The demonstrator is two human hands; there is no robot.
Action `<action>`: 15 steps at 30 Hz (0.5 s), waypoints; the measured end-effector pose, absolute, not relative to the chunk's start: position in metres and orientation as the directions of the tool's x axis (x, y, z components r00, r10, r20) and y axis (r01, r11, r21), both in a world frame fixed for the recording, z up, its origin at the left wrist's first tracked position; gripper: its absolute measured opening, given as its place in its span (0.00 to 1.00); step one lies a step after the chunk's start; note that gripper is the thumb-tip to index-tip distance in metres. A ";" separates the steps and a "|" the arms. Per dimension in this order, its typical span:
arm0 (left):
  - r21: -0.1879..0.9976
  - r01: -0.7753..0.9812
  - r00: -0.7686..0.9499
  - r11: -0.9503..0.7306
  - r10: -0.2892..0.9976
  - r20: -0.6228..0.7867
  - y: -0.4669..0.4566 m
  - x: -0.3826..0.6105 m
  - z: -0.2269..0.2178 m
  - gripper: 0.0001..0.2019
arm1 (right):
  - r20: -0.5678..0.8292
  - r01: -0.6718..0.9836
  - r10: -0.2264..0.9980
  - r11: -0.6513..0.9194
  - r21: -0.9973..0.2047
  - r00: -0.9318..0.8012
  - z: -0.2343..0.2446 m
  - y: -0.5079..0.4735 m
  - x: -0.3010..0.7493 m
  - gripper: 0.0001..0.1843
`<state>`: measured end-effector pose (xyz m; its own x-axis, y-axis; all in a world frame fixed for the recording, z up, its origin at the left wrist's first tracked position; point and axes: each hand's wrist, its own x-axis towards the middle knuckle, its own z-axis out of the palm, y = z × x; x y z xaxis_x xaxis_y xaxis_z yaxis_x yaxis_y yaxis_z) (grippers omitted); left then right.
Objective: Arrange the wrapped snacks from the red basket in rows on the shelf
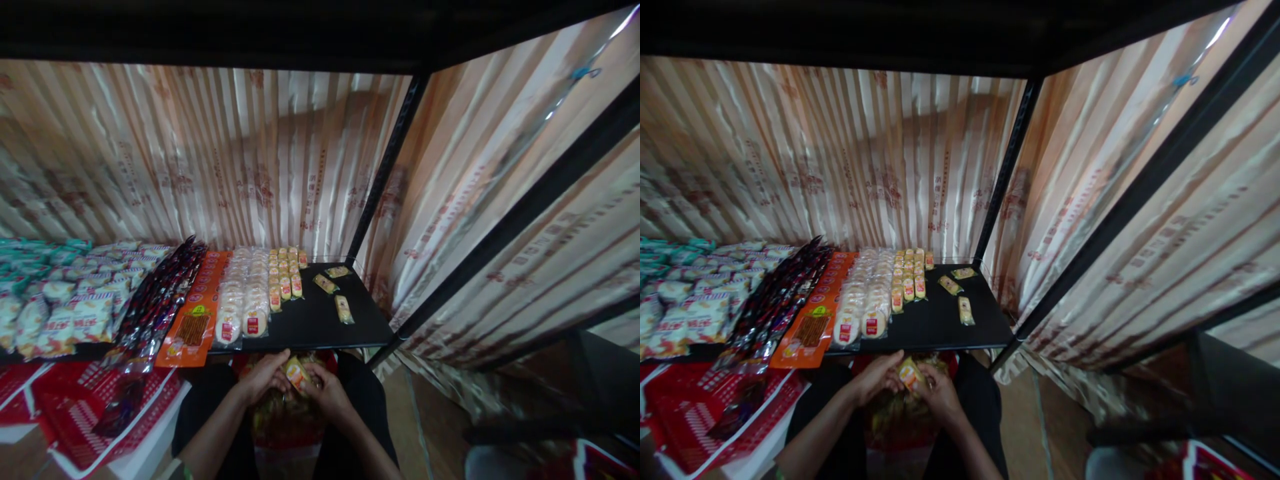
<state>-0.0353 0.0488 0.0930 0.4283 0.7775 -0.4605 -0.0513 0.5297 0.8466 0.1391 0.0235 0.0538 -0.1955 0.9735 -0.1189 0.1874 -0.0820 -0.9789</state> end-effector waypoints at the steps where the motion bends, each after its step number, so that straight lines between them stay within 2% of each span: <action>1: 0.847 -0.080 0.416 0.526 0.789 -0.452 0.051 -0.033 0.094 0.30 | -0.116 0.134 0.978 -0.093 -0.987 -0.172 0.055 0.025 0.138 0.21; 5: 0.847 -0.221 0.344 0.483 0.852 -0.396 0.055 -0.025 0.098 0.25 | -0.109 0.011 0.991 -0.109 -0.994 -0.081 0.061 0.032 0.135 0.22; 10: 0.871 -0.333 0.164 0.361 0.932 -0.324 0.056 -0.016 0.109 0.18 | -0.097 0.025 0.995 -0.097 -0.995 0.006 0.067 0.047 0.130 0.24; 15: 0.902 -0.328 0.076 0.282 0.959 -0.272 0.059 -0.013 0.112 0.13 | -0.081 0.037 0.994 -0.084 -0.996 0.074 0.071 0.062 0.121 0.23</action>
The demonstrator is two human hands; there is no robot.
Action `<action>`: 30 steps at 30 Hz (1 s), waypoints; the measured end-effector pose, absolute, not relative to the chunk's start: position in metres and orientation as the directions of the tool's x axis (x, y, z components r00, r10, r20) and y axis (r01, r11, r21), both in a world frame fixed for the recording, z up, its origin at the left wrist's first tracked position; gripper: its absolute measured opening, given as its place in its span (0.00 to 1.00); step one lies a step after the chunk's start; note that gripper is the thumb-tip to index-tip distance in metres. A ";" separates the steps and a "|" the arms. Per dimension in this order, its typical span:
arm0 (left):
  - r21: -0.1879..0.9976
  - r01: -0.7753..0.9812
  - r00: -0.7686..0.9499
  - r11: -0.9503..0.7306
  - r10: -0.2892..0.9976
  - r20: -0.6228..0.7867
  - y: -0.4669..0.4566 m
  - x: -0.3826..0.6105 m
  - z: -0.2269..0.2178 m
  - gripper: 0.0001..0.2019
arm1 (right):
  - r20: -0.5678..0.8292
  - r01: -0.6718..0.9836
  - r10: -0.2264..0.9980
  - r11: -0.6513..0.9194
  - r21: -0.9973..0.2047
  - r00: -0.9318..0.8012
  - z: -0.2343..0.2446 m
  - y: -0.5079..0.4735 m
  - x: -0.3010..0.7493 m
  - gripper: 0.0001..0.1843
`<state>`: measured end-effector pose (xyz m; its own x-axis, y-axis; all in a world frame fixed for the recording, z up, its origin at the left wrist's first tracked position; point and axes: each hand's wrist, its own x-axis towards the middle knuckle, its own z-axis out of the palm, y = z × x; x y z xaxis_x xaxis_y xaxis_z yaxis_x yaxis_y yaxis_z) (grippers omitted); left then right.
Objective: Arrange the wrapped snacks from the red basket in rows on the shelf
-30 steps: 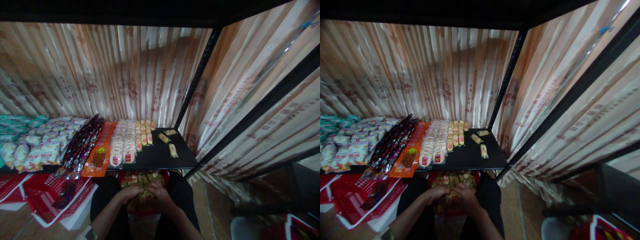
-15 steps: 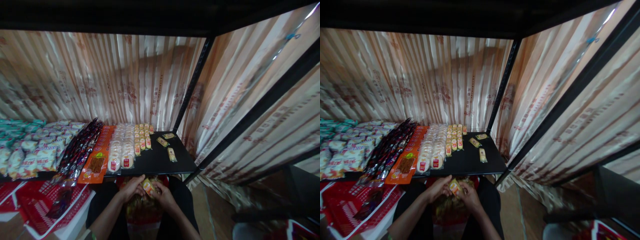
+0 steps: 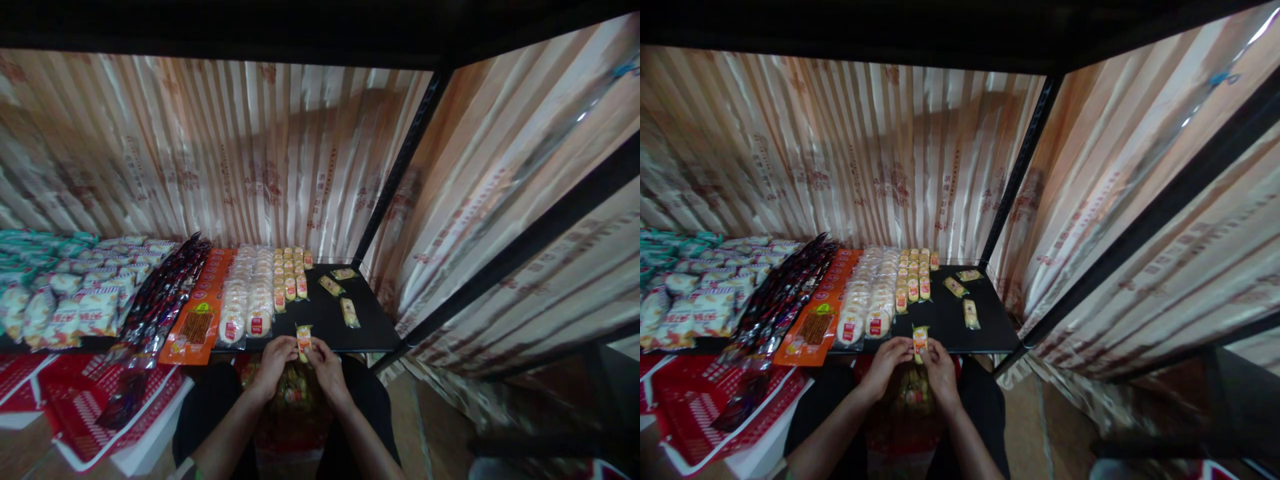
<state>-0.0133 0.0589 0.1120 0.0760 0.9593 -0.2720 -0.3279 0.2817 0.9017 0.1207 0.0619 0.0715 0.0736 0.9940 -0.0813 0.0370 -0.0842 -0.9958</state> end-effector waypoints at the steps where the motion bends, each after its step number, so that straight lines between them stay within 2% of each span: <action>1: 0.909 -0.313 0.063 0.274 0.961 -0.268 0.060 -0.013 0.111 0.12 | -0.079 0.057 0.994 -0.083 -0.995 0.079 0.072 0.064 0.119 0.22; 8: 0.951 -0.178 -0.017 0.254 0.965 -0.261 0.070 -0.009 0.104 0.10 | -0.019 0.260 0.993 -0.049 -0.964 0.115 0.069 0.077 0.115 0.19; 16: 0.966 -0.060 -0.057 0.250 0.966 -0.253 0.088 -0.002 0.094 0.14 | 0.097 0.515 0.974 -0.023 -0.857 0.204 0.063 0.104 0.118 0.18; 23: 0.957 -0.102 -0.088 0.270 0.956 -0.279 0.107 0.008 0.084 0.16 | 0.139 0.617 0.967 -0.022 -0.786 0.213 0.062 0.126 0.113 0.18; 30: 0.977 -0.057 -0.154 0.208 0.965 -0.214 0.125 0.011 0.088 0.14 | 0.131 0.631 0.966 -0.039 -0.775 0.221 0.072 0.145 0.100 0.19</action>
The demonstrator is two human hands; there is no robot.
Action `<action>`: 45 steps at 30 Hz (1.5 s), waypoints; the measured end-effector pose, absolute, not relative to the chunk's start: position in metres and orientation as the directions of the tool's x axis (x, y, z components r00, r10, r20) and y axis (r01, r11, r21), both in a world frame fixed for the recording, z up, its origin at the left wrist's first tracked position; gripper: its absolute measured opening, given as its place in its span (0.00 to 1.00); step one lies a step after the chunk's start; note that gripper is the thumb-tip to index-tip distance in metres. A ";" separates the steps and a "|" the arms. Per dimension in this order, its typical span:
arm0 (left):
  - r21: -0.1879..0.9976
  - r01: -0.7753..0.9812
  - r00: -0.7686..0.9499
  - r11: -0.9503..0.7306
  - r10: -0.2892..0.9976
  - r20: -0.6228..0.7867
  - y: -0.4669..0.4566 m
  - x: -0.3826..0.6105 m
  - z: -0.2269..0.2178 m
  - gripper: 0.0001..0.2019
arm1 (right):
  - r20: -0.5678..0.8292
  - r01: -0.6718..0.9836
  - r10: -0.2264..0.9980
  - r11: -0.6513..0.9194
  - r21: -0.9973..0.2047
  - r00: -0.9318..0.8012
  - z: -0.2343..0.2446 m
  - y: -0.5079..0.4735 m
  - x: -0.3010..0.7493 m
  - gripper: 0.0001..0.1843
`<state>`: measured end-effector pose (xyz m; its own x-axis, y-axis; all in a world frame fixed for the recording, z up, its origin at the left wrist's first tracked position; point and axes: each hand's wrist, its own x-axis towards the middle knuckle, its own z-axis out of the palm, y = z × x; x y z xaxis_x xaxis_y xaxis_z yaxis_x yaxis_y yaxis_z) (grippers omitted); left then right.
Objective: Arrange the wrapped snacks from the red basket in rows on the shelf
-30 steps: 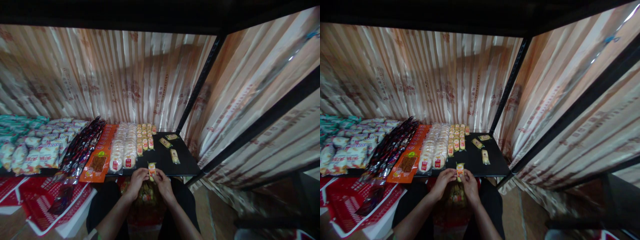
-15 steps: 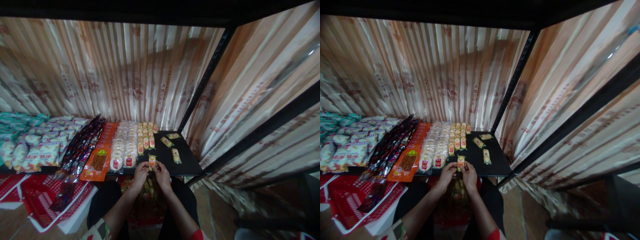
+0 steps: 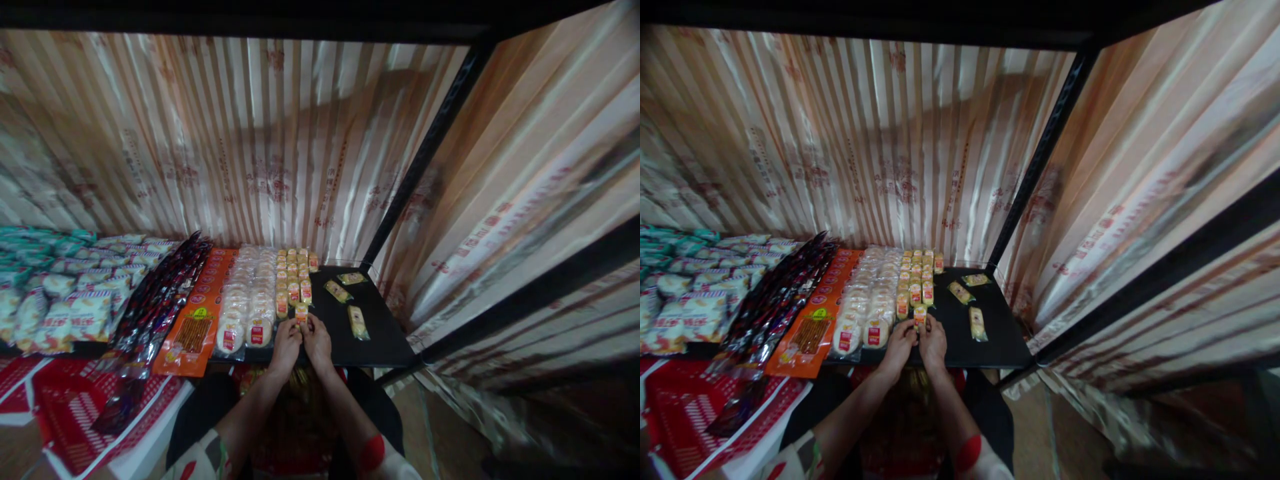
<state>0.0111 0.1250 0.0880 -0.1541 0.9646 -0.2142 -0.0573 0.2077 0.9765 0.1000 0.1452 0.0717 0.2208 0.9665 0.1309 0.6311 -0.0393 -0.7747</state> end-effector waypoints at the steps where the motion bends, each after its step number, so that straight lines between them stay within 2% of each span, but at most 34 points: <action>1: 0.978 -0.045 -0.162 0.202 0.965 -0.206 0.128 0.011 0.088 0.14 | 0.130 0.630 0.965 -0.044 -0.776 0.227 0.071 0.148 0.099 0.19; 19: 0.975 0.106 -0.222 0.195 0.960 -0.168 0.146 0.007 0.101 0.15 | 0.140 0.656 0.963 -0.046 -0.754 0.229 0.064 0.174 0.089 0.21; 31: 0.970 0.185 -0.229 0.157 0.967 -0.113 0.148 0.006 0.102 0.14 | 0.162 0.488 0.954 0.019 -0.873 0.253 0.062 0.173 0.083 0.21; 39: 0.955 0.245 -0.221 0.165 0.969 -0.111 0.151 0.003 0.092 0.16 | 0.215 0.478 0.945 0.075 -0.875 0.245 0.058 0.173 0.080 0.21; 45: 0.929 0.346 -0.244 0.129 0.969 -0.043 0.148 0.003 0.088 0.17 | 0.240 0.460 0.938 0.103 -0.882 0.251 0.053 0.169 0.080 0.24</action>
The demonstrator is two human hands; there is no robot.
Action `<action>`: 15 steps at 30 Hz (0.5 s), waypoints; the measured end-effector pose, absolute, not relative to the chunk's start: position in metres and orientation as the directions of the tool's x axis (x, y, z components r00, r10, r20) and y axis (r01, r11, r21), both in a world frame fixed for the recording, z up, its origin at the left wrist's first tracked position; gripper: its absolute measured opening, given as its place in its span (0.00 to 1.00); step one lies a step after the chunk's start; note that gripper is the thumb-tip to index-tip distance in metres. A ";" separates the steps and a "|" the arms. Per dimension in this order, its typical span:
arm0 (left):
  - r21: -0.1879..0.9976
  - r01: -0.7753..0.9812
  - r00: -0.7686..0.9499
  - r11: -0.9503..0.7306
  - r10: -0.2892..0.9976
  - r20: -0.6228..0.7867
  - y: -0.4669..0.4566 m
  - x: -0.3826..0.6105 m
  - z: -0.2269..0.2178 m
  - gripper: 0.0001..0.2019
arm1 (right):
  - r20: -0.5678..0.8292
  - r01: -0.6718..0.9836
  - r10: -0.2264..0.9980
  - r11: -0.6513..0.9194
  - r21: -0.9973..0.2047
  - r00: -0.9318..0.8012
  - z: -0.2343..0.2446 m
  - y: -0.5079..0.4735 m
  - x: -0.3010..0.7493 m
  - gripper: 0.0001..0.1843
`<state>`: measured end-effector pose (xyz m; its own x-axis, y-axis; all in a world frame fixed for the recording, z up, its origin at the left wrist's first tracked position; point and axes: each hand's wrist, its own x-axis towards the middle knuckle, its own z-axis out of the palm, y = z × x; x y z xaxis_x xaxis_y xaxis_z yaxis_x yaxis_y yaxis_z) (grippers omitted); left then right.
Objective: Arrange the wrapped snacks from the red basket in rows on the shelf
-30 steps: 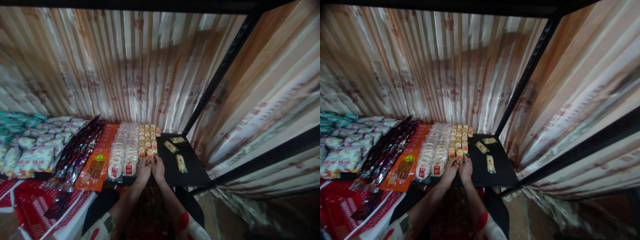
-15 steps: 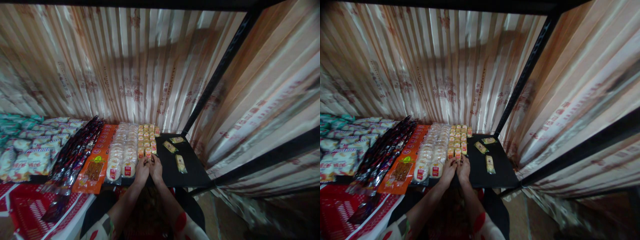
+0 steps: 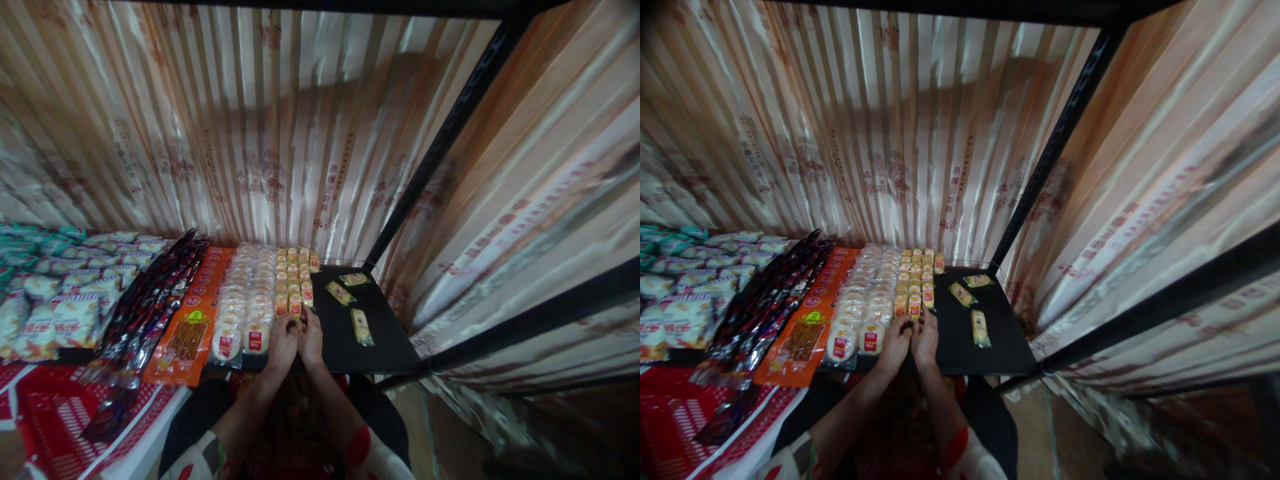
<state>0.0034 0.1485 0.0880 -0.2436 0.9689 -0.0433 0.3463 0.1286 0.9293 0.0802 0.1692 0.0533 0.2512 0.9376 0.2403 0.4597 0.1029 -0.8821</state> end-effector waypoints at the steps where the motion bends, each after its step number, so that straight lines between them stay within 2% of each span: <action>1: 0.927 0.353 -0.246 0.123 0.969 -0.035 0.147 0.004 0.089 0.17 | 0.251 0.465 0.934 0.110 -0.879 0.254 0.053 0.168 0.080 0.24; 7: 0.925 0.357 -0.231 0.129 0.972 -0.047 0.145 0.004 0.093 0.18 | 0.293 0.527 0.930 0.139 -0.838 0.221 0.050 0.167 0.080 0.24; 15: 0.924 0.377 -0.232 0.062 0.972 0.030 0.127 0.011 0.098 0.14 | 0.276 0.467 0.929 0.135 -0.874 0.247 0.052 0.155 0.084 0.26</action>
